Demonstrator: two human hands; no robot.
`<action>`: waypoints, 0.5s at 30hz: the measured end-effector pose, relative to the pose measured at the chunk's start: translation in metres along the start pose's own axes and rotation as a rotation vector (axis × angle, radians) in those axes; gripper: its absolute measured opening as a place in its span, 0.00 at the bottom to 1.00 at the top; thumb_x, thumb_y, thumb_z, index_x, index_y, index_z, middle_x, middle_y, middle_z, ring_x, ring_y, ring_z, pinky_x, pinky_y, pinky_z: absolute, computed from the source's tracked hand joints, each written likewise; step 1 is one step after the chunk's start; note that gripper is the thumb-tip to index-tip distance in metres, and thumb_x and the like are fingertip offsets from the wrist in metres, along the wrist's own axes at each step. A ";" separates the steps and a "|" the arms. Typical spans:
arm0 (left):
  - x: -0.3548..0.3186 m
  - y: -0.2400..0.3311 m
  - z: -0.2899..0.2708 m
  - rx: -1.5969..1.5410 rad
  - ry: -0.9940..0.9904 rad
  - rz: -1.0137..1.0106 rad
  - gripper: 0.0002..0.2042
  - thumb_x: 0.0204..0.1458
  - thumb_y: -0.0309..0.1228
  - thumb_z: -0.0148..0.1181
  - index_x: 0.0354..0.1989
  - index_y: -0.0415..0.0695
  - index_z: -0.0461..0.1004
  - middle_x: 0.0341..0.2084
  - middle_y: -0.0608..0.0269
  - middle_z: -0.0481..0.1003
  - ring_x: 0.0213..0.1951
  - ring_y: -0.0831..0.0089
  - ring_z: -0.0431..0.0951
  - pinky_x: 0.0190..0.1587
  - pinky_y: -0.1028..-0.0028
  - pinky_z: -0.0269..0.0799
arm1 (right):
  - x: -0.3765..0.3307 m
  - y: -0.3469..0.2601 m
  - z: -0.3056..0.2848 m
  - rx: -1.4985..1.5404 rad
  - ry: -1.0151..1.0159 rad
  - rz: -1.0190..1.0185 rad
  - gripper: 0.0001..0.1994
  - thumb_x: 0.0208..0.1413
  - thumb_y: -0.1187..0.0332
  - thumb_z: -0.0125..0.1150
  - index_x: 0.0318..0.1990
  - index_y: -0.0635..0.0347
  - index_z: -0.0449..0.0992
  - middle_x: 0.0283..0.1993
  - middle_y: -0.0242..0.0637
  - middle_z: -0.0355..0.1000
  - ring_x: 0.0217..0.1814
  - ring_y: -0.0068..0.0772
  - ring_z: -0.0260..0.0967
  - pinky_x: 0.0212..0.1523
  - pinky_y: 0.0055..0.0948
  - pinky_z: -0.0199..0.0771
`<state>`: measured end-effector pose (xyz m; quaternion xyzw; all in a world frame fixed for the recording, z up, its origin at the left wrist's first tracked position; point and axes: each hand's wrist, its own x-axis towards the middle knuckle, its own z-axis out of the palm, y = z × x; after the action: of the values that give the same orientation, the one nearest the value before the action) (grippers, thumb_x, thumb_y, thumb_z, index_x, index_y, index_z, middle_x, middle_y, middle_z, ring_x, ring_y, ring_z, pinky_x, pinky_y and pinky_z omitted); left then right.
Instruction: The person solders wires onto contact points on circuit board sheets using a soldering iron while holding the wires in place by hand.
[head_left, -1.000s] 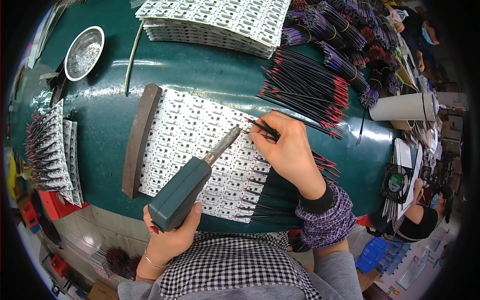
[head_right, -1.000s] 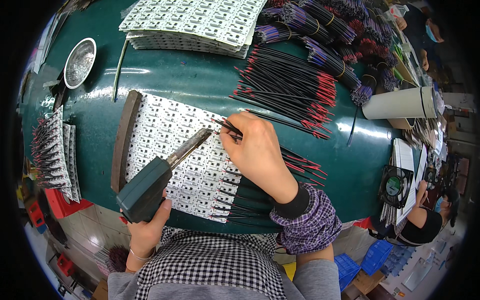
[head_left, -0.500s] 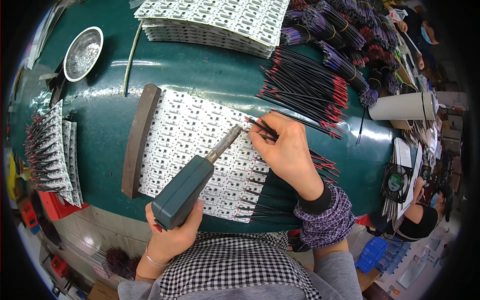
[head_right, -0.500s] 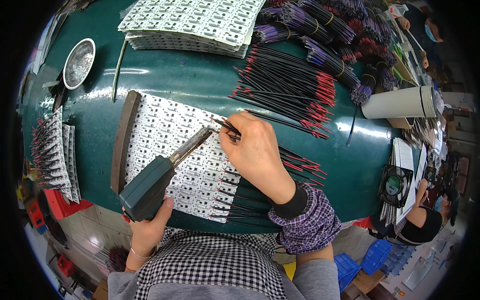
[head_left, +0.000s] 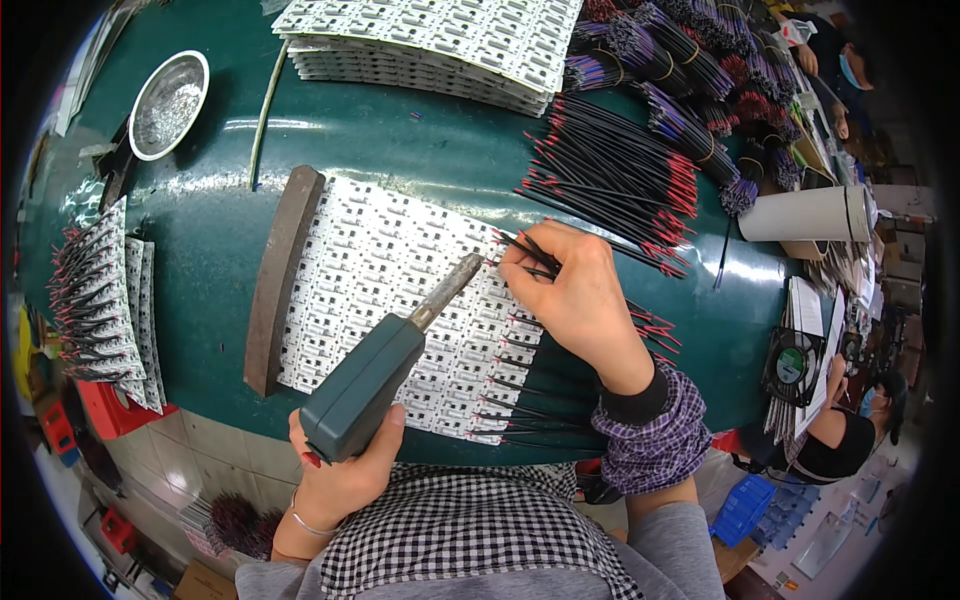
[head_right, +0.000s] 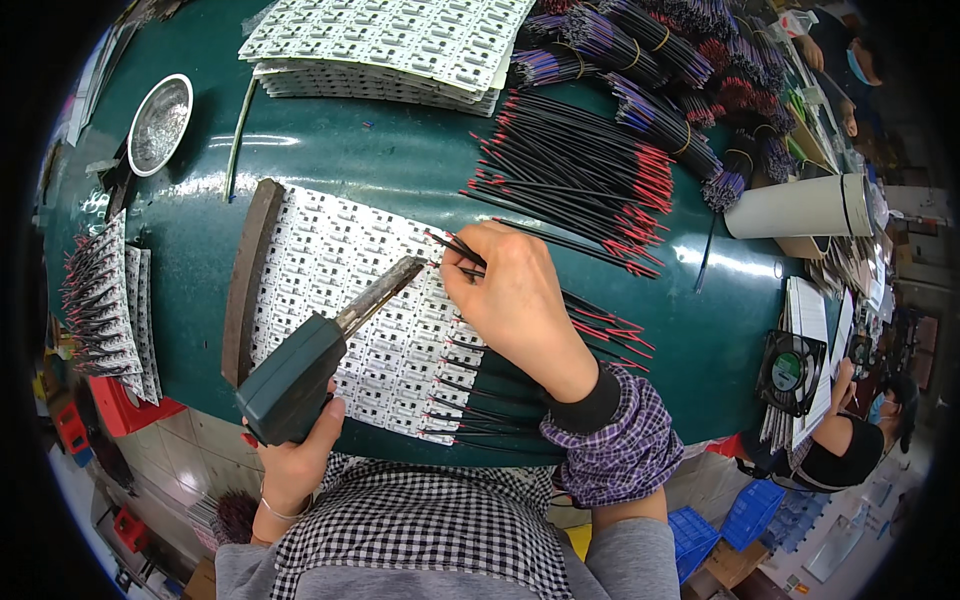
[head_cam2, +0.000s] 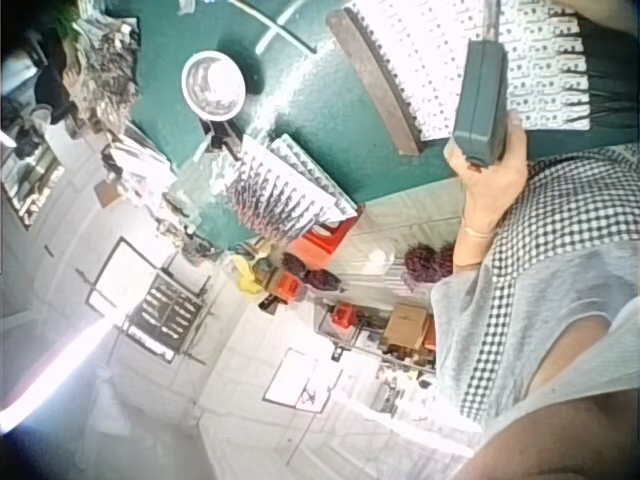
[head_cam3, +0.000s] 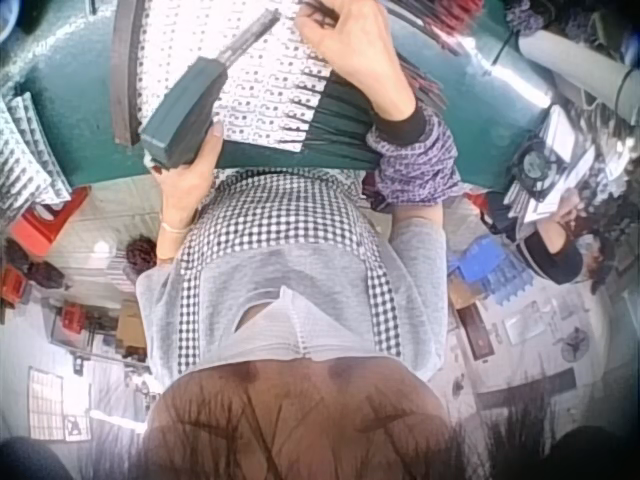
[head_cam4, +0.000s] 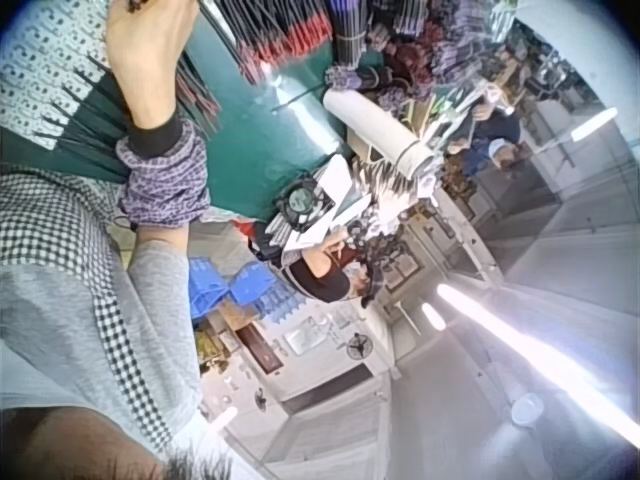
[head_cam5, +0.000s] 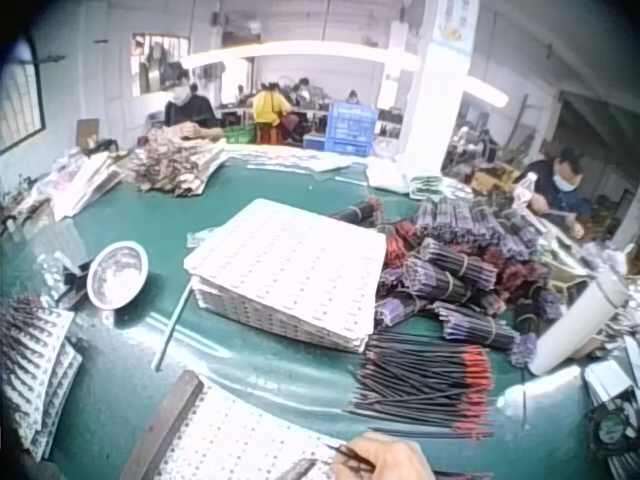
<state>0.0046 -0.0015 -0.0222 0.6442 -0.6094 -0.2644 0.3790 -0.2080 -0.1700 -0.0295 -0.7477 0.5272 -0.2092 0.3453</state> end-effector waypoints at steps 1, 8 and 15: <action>0.001 -0.001 0.000 -0.001 0.000 0.000 0.06 0.44 0.21 0.66 0.31 0.43 0.82 0.27 0.62 0.76 0.22 0.69 0.75 0.23 0.73 0.66 | 0.001 0.001 -0.001 0.012 -0.014 0.008 0.07 0.48 0.75 0.64 0.31 0.72 0.76 0.26 0.39 0.71 0.26 0.26 0.67 0.30 0.26 0.67; -0.002 0.005 -0.004 -0.119 -0.034 -0.135 0.05 0.46 0.21 0.67 0.33 0.40 0.82 0.27 0.61 0.77 0.23 0.68 0.76 0.24 0.73 0.67 | 0.002 -0.002 -0.003 0.022 -0.035 0.025 0.07 0.49 0.75 0.63 0.31 0.73 0.76 0.26 0.40 0.71 0.27 0.27 0.67 0.31 0.28 0.67; -0.017 -0.007 -0.011 -0.260 -0.031 -0.218 0.20 0.50 0.17 0.66 0.53 0.35 0.73 0.42 0.58 0.79 0.27 0.80 0.75 0.26 0.80 0.71 | -0.007 -0.011 -0.006 0.052 -0.005 -0.032 0.07 0.55 0.75 0.61 0.32 0.72 0.73 0.30 0.51 0.69 0.31 0.54 0.69 0.33 0.42 0.69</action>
<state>0.0152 0.0168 -0.0237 0.6478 -0.5024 -0.3906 0.4186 -0.2071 -0.1630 -0.0167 -0.7473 0.5087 -0.2263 0.3627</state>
